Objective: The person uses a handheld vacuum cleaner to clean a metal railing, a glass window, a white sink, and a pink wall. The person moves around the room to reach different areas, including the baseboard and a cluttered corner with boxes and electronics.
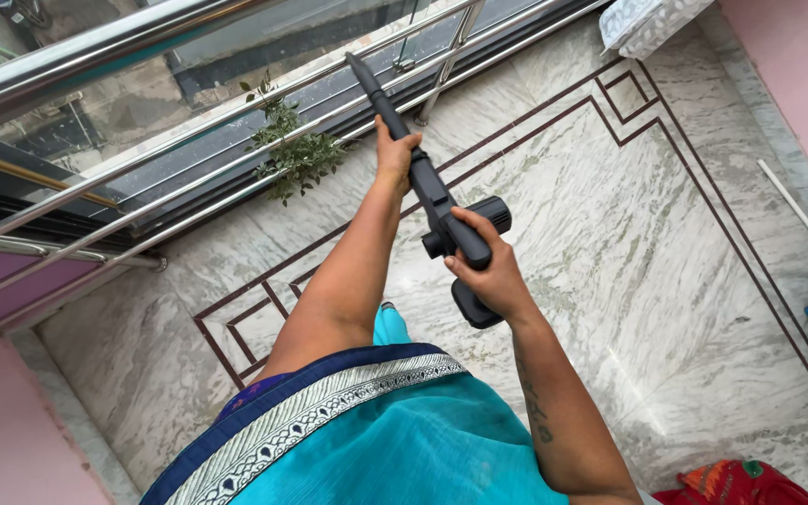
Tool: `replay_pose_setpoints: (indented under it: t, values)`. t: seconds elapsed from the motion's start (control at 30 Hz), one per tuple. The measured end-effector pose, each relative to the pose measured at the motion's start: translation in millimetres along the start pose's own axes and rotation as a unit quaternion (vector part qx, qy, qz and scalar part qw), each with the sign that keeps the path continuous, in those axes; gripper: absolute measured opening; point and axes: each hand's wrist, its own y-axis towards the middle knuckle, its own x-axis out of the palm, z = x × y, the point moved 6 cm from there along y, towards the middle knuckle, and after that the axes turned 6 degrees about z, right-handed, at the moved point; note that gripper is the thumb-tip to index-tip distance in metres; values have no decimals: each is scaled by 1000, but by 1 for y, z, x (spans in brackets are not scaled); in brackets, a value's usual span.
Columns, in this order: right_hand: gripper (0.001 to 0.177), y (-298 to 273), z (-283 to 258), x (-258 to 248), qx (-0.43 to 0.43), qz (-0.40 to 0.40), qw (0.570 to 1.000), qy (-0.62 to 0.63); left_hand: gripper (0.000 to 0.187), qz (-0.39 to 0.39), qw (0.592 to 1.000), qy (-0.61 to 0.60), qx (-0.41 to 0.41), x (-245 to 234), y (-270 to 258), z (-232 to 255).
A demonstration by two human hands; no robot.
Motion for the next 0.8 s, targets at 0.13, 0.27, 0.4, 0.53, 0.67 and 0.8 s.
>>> replay_pose_setpoints:
  t: [0.13,0.27,0.4,0.53,0.67,0.8]
  values:
    - [67,6,5,-2,9,6,1000,8,107,-7,1000,8,11,11,4,0]
    - [67,7,0,11,10,-16,1000,-11,107,-7,999,-28,-37,0,0,12]
    - [67,8,3,4,32,-24,999,-26,105,-11,998,-46,-43,-3,0,3]
    - [71,15,5,-23,26,26,999,-23,103,-23,999,-22,19,35,16,-28]
    - [73,24,11,-30,35,30,995,-83,99,-5,998,-46,-36,33,7,-36]
    - [70,30,13,-28,30,14,994,-100,98,13,997,-22,-71,22,-12,-19]
